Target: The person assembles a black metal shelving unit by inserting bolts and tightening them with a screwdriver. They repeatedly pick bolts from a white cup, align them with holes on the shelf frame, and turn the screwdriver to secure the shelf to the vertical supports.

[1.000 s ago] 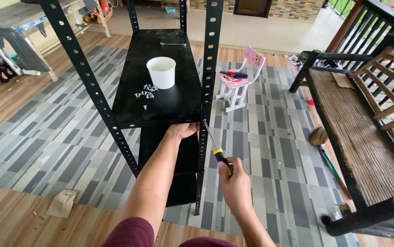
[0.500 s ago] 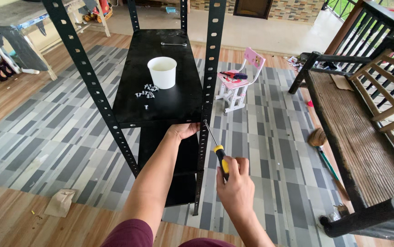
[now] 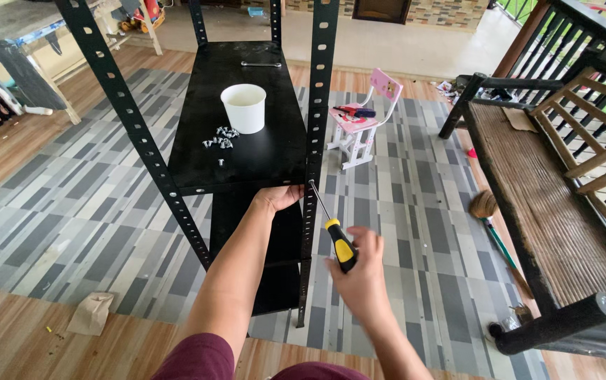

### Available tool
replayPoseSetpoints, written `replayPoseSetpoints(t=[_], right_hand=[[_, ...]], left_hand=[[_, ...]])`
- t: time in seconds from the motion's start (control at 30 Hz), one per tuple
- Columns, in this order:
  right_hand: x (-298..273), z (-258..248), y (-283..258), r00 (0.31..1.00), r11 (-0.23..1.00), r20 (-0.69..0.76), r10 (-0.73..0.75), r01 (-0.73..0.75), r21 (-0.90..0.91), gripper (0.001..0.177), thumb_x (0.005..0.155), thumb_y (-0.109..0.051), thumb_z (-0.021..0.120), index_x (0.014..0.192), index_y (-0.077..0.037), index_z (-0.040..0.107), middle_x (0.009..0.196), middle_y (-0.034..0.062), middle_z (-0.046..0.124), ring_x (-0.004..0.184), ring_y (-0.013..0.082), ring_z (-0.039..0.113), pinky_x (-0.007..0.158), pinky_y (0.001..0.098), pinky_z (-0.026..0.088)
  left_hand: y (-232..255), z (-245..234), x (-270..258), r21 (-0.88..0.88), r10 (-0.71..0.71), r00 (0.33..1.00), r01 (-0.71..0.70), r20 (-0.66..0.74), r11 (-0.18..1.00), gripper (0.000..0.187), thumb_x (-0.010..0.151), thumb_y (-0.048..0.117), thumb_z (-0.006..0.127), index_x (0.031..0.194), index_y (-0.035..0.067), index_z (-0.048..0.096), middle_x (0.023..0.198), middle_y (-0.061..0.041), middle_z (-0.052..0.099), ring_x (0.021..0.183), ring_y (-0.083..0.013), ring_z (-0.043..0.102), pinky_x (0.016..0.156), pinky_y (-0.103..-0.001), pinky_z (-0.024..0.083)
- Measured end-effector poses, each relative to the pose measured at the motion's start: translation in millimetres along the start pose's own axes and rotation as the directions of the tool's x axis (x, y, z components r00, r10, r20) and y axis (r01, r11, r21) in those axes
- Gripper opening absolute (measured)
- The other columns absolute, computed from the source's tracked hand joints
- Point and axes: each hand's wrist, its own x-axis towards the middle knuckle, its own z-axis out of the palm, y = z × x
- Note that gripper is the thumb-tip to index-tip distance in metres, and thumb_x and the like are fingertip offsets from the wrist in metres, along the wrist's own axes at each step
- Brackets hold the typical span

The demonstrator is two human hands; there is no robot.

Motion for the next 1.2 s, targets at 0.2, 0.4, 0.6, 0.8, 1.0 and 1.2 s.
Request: replayPoseSetpoints(t=[0.2, 0.4, 0.6, 0.8, 1.0, 1.2], right_hand=[[-11.1, 22.0, -4.2, 0.998, 0.974, -0.013, 0.064, -0.066, -0.217, 0.043, 0.101, -0.025, 0.053, 0.141, -0.010, 0.046, 0.085, 0.0164, 0.061, 0.045, 0.0121, 0.051, 0.035, 0.0215, 0.039], [8.3, -6.3, 11.2, 0.966, 0.725, 0.212, 0.146, -0.250, 0.642, 0.045, 0.100, -0.023, 0.052, 0.141, -0.008, 0.046, 0.088, 0.0149, 0.059, 0.048, 0.0116, 0.050, 0.035, 0.0203, 0.037], [-5.3, -4.0, -9.4, 0.662, 0.459, 0.061, -0.747, 0.580, -0.673, 0.053, 0.083, -0.017, 0.072, 0.130, -0.008, 0.048, 0.105, 0.0170, 0.052, 0.077, 0.0291, 0.061, 0.059, 0.0313, 0.056], [-15.3, 13.9, -32.1, 0.924, 0.482, -0.017, -0.382, 0.184, -0.856, 0.037, 0.089, -0.024, 0.074, 0.121, -0.010, 0.062, 0.098, 0.0091, 0.067, 0.071, 0.0325, 0.071, 0.056, 0.0418, 0.056], [-7.2, 19.6, -7.8, 0.991, 0.967, -0.127, -0.035, 0.002, -0.253, 0.042, 0.092, -0.024, 0.070, 0.131, -0.011, 0.058, 0.094, 0.0112, 0.066, 0.068, 0.0261, 0.064, 0.055, 0.0356, 0.052], [-1.9, -0.6, 3.6, 0.982, 0.668, 0.128, 0.142, -0.191, 0.719, 0.053, 0.089, -0.017, 0.069, 0.138, -0.011, 0.050, 0.101, 0.0159, 0.062, 0.069, 0.0261, 0.061, 0.054, 0.0332, 0.051]], left_hand=[[-7.0, -17.0, 10.5, 0.007, -0.010, 1.000, 0.010, -0.009, 1.000, 0.004, 0.097, 0.005, 0.066, 0.099, 0.006, 0.069, 0.097, -0.006, 0.074, 0.088, -0.0176, 0.070, 0.082, -0.035, 0.061], [-7.2, -25.6, 16.3, -0.019, -0.063, 0.997, 0.062, -0.036, 0.998, 0.006, 0.097, 0.007, 0.064, 0.099, 0.004, 0.069, 0.096, -0.006, 0.073, 0.086, -0.0173, 0.069, 0.082, -0.034, 0.061], [-15.4, -4.6, -0.6, -0.003, 0.141, 0.990, -0.141, 0.024, 0.990, 0.004, 0.100, 0.004, 0.066, 0.101, 0.002, 0.069, 0.097, -0.008, 0.073, 0.086, -0.0182, 0.068, 0.077, -0.033, 0.059], [-52.4, 35.0, -47.5, 0.138, 0.377, 0.905, -0.355, -0.195, 0.925, 0.016, 0.088, 0.004, 0.066, 0.102, -0.001, 0.071, 0.100, -0.008, 0.076, 0.091, -0.0180, 0.069, 0.083, -0.029, 0.053], [-85.1, 49.1, -36.4, 0.274, 0.645, 0.701, -0.584, -0.306, 0.764, 0.008, 0.094, 0.003, 0.076, 0.101, 0.000, 0.073, 0.099, -0.005, 0.072, 0.094, -0.0117, 0.064, 0.090, -0.024, 0.049], [-91.0, 48.7, -27.0, 0.327, 0.682, 0.630, -0.599, -0.371, 0.731, 0.011, 0.091, 0.003, 0.077, 0.101, 0.000, 0.073, 0.098, -0.004, 0.073, 0.093, -0.0113, 0.065, 0.086, -0.025, 0.048]])
